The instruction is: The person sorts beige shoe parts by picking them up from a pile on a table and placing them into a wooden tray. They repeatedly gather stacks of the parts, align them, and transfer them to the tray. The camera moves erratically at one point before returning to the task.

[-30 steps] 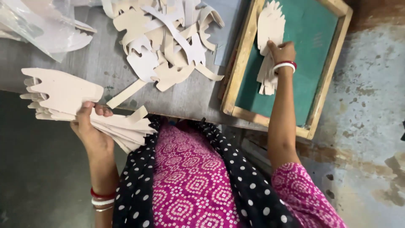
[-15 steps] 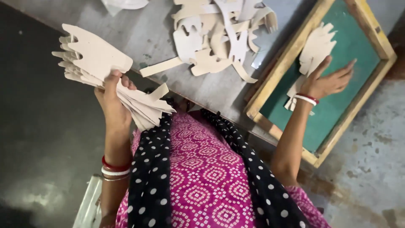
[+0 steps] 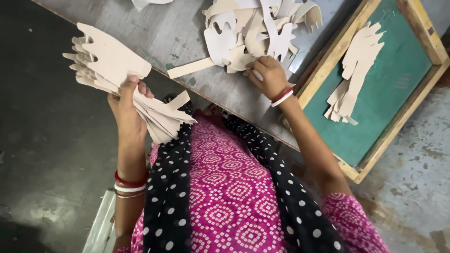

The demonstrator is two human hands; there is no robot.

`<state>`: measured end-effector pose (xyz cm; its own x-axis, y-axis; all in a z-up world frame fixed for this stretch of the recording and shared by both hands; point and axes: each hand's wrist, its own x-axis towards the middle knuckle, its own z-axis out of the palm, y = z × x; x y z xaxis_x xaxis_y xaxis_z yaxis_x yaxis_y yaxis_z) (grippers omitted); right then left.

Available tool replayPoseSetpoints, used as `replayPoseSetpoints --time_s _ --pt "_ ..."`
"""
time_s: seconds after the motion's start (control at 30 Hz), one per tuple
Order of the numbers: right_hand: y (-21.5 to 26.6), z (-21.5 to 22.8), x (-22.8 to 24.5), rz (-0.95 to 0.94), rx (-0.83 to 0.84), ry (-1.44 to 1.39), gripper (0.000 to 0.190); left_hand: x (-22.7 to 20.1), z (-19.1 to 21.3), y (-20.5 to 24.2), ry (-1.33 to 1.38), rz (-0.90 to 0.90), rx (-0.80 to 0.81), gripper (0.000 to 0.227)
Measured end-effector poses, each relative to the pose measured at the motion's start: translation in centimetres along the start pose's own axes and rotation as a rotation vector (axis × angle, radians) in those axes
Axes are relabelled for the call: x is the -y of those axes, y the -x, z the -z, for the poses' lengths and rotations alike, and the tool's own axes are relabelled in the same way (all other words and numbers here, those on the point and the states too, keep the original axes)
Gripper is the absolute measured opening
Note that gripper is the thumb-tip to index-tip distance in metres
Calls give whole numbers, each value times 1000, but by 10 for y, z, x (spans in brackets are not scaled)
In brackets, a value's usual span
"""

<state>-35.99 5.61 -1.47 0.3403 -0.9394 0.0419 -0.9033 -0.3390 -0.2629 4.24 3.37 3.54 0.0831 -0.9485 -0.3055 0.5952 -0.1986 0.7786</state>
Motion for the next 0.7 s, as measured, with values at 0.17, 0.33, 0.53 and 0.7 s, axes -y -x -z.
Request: replayPoseSetpoints --time_s 0.17,0.33,0.53,0.7 --pt "-7 -16 48 -449 -214 -234 45 1 -6 0 -5 21 31 16" --pt "-28 -54 64 -525 -549 19 64 11 -16 -10 -18 41 56 19" --pt "-22 -42 -7 -717 -727 -457 32 9 -24 -14 -14 12 89 19" --pt "39 46 -147 -271 -1234 -495 36 7 -24 -23 26 7 97 21"
